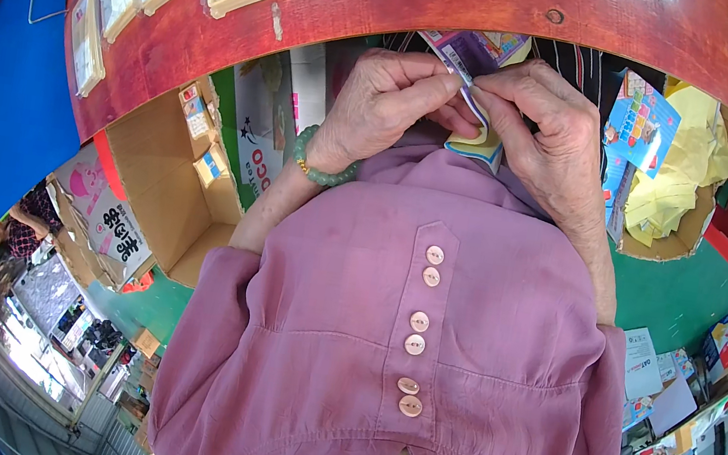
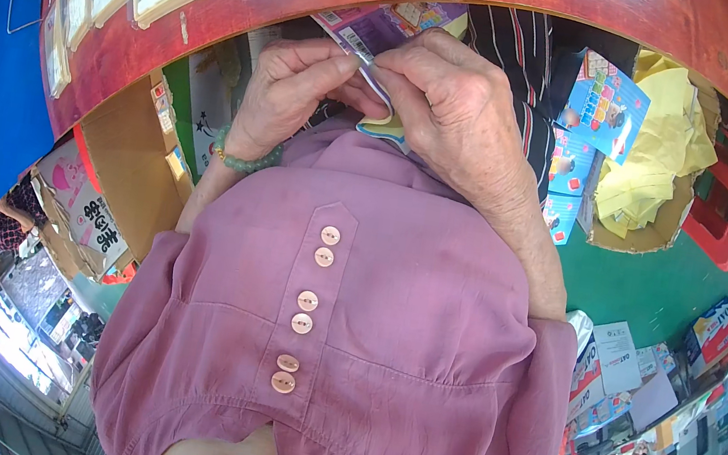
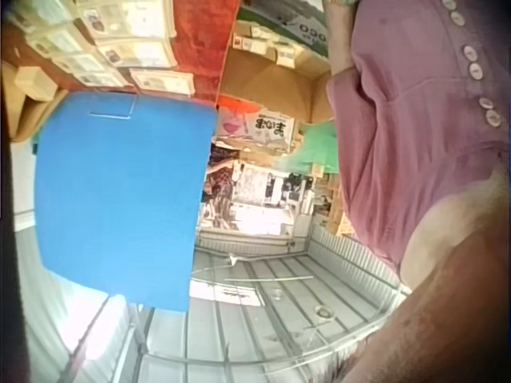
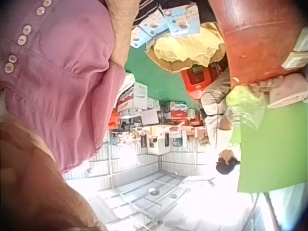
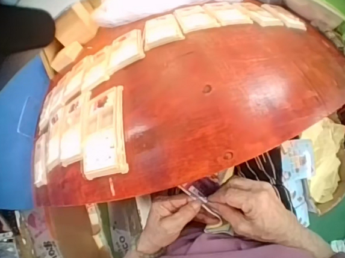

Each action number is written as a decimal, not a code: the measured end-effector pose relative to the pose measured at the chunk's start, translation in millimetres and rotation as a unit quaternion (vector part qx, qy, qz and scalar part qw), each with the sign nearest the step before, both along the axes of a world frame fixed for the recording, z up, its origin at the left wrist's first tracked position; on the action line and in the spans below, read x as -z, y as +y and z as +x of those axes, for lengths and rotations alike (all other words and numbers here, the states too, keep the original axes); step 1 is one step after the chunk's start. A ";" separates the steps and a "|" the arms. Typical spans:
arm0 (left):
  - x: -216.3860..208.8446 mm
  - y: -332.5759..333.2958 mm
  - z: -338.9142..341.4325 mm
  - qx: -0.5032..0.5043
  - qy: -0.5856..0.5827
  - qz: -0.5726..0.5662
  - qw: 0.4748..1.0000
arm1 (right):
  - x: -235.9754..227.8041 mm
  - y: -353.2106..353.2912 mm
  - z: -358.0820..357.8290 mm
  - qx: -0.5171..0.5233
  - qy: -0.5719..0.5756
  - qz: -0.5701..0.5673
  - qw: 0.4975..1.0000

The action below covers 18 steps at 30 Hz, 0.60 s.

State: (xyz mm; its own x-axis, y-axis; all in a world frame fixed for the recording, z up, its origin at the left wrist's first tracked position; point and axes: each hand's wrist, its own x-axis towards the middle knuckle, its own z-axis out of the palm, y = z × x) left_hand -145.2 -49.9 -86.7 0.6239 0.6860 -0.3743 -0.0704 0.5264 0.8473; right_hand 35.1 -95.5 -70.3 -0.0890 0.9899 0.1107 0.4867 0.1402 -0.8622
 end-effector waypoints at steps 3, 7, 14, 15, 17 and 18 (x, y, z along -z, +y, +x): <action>-2.2 -1.0 2.2 0.001 0.004 0.021 1.000 | 0.2 1.0 2.8 -0.003 0.007 -0.003 1.000; -3.6 -0.9 5.2 0.012 0.017 0.038 0.999 | -3.1 1.7 4.7 0.009 0.010 -0.025 1.000; 1.1 -1.0 7.4 0.043 0.048 0.128 0.990 | -9.6 3.6 11.0 -0.016 0.005 -0.070 0.997; 0.5 -1.0 7.4 0.043 0.047 0.128 0.990 | -10.0 3.5 11.8 -0.023 0.005 -0.085 0.996; -2.2 -0.7 7.6 0.076 0.077 0.137 0.985 | -11.8 3.5 12.2 -0.027 -0.002 -0.088 0.996; -3.4 -0.4 8.1 0.076 0.077 0.137 0.985 | -12.1 3.5 12.4 -0.032 -0.009 -0.091 0.995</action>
